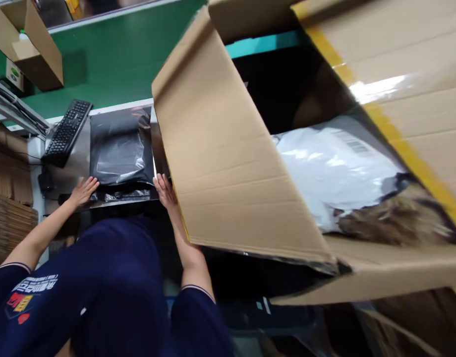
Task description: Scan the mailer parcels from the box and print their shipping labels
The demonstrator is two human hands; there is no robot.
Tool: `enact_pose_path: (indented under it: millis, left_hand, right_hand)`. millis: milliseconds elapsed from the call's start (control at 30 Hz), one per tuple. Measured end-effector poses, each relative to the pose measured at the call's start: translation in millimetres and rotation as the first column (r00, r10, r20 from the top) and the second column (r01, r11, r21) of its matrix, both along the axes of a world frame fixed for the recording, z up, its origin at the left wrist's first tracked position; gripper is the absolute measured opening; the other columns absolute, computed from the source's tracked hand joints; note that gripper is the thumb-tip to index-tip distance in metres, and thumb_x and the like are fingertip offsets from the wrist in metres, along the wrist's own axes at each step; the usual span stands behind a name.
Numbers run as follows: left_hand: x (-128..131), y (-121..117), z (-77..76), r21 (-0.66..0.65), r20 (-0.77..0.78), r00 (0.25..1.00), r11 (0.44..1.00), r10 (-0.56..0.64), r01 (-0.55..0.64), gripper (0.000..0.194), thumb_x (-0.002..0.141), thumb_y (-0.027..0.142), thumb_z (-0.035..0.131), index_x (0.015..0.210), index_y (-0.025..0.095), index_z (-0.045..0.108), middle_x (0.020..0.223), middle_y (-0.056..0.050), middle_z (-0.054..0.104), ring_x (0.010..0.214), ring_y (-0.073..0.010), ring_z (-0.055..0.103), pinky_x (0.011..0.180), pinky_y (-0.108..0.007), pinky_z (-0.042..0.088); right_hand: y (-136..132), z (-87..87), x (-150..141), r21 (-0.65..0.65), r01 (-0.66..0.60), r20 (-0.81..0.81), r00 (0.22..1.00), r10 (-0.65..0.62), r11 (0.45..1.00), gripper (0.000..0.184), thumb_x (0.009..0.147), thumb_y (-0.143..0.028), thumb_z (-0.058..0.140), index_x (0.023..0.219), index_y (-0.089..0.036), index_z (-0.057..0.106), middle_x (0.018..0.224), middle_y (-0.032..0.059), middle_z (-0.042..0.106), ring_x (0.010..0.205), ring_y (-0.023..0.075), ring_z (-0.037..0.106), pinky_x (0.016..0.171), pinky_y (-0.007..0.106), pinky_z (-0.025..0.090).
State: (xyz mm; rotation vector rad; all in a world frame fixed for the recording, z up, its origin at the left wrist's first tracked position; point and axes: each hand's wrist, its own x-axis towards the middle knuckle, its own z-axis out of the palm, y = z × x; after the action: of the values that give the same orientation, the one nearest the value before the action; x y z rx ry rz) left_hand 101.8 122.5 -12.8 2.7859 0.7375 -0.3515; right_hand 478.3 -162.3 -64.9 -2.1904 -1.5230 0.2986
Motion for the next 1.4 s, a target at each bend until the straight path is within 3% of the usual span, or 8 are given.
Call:
enact_pose_path:
  millis: [200,400,500,600,733,1067,1200,1400]
  left_hand:
    - [-4.2,9.2,10.5,-0.063,-0.09,0.98,0.983,-0.18,0.174,0.084,0.084,0.003,0.041,0.166,0.018,0.04,0.171,-0.013,0.037,0.164,-0.0251,0.026,0.134,-0.053,0.012]
    - [-18.5,17.4,23.2,-0.304,-0.092,0.951,0.918,-0.296,0.256,0.088,0.077,0.01,0.049,0.164,0.023,0.044,0.171,-0.01,0.04,0.162,-0.025,0.03,0.134,-0.05,0.016]
    - [-29.9,4.3,30.3,-0.477,0.004,0.991,0.871,-0.133,0.118,0.071,0.086,0.023,0.051,0.157,0.027,0.054,0.166,-0.008,0.048,0.159,-0.0263,0.037,0.134,-0.052,0.018]
    - [-34.5,-13.3,40.7,-0.675,0.08,0.942,0.713,0.327,-0.19,0.05,0.098,0.042,0.043,0.133,0.023,0.074,0.142,-0.012,0.071,0.141,-0.0279,0.06,0.123,-0.05,0.04]
    - [-28.3,-25.9,53.2,-0.759,0.194,0.637,0.525,0.746,-0.384,0.054,0.093,0.064,0.054,0.105,0.017,0.079,0.106,-0.014,0.08,0.106,-0.0295,0.073,0.104,-0.045,0.056]
    - [45.4,-12.8,41.9,-0.568,0.601,0.103,0.515,0.792,-0.642,0.051,0.094,0.066,0.05,0.066,0.024,0.053,0.065,-0.004,0.058,0.071,-0.0215,0.059,0.072,-0.034,0.053]
    - [63.9,-1.9,38.7,-0.498,0.621,0.128,0.515,0.773,-0.697,0.048,0.096,0.055,0.052,0.06,0.023,0.051,0.058,-0.002,0.051,0.064,-0.0183,0.053,0.064,-0.03,0.045]
    - [53.8,1.1,6.6,-0.437,0.326,0.279,0.405,0.903,-0.803,0.038,0.09,0.04,0.06,0.056,0.024,0.051,0.06,-0.008,0.061,0.072,-0.0265,0.065,0.071,-0.035,0.047]
  right_hand:
    - [66.0,0.4,13.7,-0.113,-0.313,-0.062,0.95,0.308,0.943,0.067,0.098,-0.001,0.034,0.155,-0.031,0.056,0.166,0.0075,0.049,0.159,0.0266,0.039,0.133,0.067,0.018]
    - [20.2,-3.4,26.6,-0.057,-0.561,-0.167,0.821,0.547,0.826,0.077,0.083,0.0,0.047,0.153,-0.031,0.058,0.16,0.003,0.056,0.156,0.0245,0.045,0.135,0.058,0.021]
    - [-1.4,2.0,18.4,0.001,-0.591,-0.242,0.782,0.574,0.807,0.079,0.077,-0.004,0.052,0.152,-0.028,0.059,0.155,0.0069,0.061,0.157,0.0286,0.044,0.134,0.064,0.02]
    - [-8.3,8.9,-1.2,0.186,-0.368,-0.404,0.816,0.413,0.911,0.054,0.089,-0.015,0.052,0.139,-0.026,0.071,0.137,0.0098,0.075,0.143,0.0301,0.06,0.13,0.068,0.029]
    - [4.5,23.5,-26.5,0.344,0.097,-0.563,0.818,0.122,0.934,0.034,0.099,-0.033,0.053,0.116,-0.024,0.082,0.117,0.0128,0.081,0.117,0.0276,0.075,0.113,0.058,0.055]
    - [81.7,47.6,-44.4,0.219,0.821,-0.678,0.516,-0.523,0.526,0.069,0.086,-0.076,0.052,0.084,-0.013,0.077,0.083,0.0154,0.078,0.081,0.0282,0.072,0.078,0.042,0.059]
    - [97.2,43.8,-40.2,0.196,0.826,-0.589,0.53,-0.61,0.529,0.069,0.092,-0.075,0.042,0.074,-0.015,0.072,0.07,0.0143,0.073,0.07,0.0253,0.067,0.07,0.036,0.054]
    - [91.7,21.8,-43.6,-0.208,0.625,-0.186,0.73,-0.657,0.753,0.056,0.099,-0.049,0.035,0.084,-0.014,0.077,0.081,0.0219,0.077,0.076,0.0298,0.073,0.071,0.036,0.055]
